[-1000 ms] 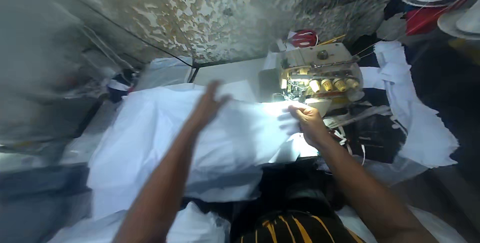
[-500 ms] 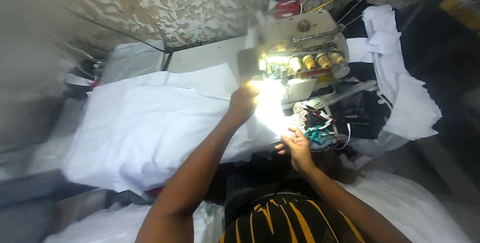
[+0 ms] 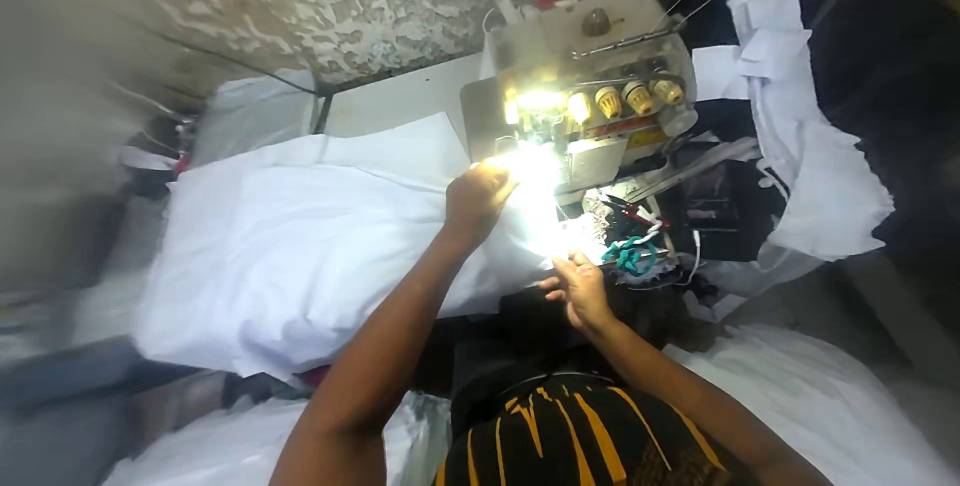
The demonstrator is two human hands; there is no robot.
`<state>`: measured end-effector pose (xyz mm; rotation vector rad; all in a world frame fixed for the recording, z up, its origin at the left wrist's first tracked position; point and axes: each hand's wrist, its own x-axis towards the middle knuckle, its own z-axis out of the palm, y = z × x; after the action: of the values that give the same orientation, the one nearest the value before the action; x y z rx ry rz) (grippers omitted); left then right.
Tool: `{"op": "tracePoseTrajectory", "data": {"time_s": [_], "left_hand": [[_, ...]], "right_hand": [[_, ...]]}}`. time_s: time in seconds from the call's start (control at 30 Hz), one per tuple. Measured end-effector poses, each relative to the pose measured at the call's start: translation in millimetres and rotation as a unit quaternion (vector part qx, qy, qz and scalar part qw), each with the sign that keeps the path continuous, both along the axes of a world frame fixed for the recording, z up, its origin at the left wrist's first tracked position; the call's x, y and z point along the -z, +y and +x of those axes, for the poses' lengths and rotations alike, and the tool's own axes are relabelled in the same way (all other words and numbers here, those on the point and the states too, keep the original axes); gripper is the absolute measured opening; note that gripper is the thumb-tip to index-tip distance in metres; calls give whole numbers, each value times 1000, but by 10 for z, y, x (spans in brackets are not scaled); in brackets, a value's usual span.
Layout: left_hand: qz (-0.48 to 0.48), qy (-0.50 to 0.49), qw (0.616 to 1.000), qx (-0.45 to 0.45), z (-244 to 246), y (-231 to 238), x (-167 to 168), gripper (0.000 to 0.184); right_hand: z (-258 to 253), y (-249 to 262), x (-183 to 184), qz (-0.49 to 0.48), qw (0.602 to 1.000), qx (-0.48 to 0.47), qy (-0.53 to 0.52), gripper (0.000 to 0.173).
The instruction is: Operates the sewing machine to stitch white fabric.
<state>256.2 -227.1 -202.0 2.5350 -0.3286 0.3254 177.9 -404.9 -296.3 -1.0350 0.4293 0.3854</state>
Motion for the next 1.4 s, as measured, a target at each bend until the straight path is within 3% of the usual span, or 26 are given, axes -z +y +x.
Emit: {"op": "tracePoseTrajectory", "data": {"time_s": [0.23,0.47,0.7,0.93,1.2,1.33,1.4], "left_hand": [[-15,-16,1000,-13,79,-38,26,27],[-59,-59,995,-47,333,27,379,18],[-47,-16,998,-42,204,-52,263,14],[-21,24,995,-98,207,-150,244,17],[0,38,988,-152,182,-308,256,20],[89,-167,976,-104,148,-413,386,13],[162,-173,968,-81,36,-481,321,17]], "right_hand": [[8,-22,-11,-11,1000,16,6,9],[-40,-167,-36,-65,998,-6,-2,12],[-362,-271,173,-169,959,12,-225,6],[-370,-228,128,-92,975,1,-203,12],[-330,-257,125,-91,978,-42,-185,11],[-226,-284,119,-94,978,-72,-173,10],[-209,-281,98,-116,973,-74,-187,9]]}}
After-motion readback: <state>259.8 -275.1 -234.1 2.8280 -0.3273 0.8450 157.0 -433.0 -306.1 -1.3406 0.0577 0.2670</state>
